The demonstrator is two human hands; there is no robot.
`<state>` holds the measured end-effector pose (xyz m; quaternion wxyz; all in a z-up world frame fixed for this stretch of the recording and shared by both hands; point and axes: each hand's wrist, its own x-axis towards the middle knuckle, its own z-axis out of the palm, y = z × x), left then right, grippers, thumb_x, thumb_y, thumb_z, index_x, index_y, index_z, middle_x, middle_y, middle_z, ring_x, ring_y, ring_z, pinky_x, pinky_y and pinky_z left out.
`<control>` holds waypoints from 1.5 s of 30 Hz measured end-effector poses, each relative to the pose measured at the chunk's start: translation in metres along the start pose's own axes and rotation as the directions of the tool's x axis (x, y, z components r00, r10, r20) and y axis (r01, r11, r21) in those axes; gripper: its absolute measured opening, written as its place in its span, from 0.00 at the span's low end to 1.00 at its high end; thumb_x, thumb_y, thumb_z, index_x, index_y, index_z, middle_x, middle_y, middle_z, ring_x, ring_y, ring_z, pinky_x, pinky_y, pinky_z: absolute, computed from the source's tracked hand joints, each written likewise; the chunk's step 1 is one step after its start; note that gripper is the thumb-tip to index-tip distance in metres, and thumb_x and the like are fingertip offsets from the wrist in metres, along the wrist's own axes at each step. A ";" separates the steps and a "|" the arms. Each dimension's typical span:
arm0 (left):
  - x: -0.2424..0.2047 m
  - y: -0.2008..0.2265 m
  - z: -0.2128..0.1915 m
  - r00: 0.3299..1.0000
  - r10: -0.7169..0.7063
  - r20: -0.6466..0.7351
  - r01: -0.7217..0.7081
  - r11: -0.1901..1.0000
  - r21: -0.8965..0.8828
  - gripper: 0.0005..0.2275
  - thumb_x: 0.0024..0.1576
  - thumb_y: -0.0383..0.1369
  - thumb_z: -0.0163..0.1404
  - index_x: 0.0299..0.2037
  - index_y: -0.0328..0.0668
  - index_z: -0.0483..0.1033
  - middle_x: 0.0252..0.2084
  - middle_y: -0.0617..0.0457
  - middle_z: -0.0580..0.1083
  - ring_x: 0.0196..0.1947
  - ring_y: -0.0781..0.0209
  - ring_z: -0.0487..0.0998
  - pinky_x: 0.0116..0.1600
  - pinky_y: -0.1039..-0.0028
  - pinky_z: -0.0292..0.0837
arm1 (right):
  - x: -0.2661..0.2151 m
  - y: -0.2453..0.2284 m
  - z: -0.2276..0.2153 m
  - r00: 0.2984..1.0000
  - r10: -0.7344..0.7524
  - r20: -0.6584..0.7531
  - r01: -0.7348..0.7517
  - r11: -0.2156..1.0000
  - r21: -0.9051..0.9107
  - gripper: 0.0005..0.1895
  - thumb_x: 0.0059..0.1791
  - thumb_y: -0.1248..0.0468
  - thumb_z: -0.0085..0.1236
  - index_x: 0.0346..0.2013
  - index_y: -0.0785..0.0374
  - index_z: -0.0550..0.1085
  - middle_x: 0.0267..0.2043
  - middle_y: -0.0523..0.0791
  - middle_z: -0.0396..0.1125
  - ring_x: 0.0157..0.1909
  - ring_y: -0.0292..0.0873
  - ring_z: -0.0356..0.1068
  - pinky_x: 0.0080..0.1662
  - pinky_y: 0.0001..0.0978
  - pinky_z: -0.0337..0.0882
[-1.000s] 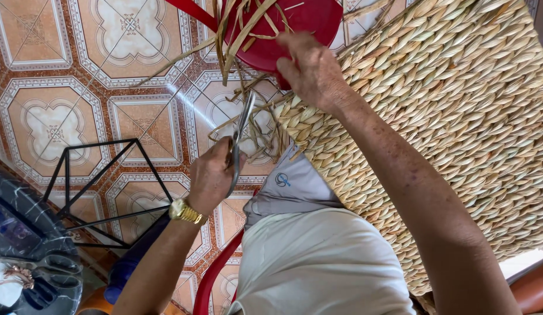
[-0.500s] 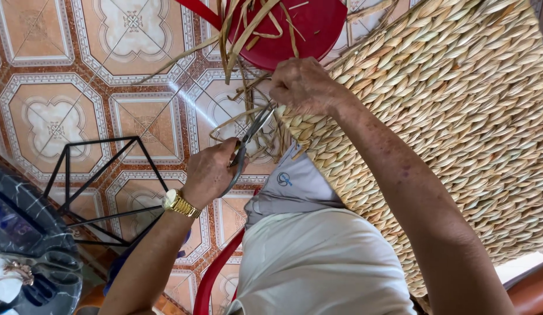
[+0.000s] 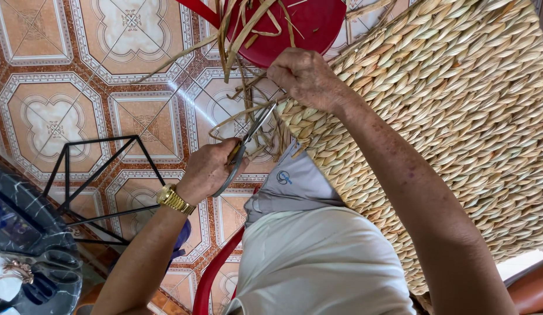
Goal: Weaving a seat or mat using dried plant fibers and trimming excess with scissors.
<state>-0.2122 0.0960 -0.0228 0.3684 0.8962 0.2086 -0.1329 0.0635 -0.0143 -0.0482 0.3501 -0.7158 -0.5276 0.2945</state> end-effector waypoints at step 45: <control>-0.011 0.030 0.050 0.765 0.578 -0.284 -0.309 0.716 0.626 0.28 0.48 0.30 0.55 0.59 0.24 0.67 0.29 0.47 0.71 0.28 0.53 0.75 0.32 0.64 0.75 | -0.096 -0.044 -0.037 0.964 0.114 0.238 -0.122 0.992 0.018 0.03 0.47 0.63 0.69 0.31 0.58 0.83 0.24 0.40 0.72 0.29 0.33 0.72 0.36 0.32 0.74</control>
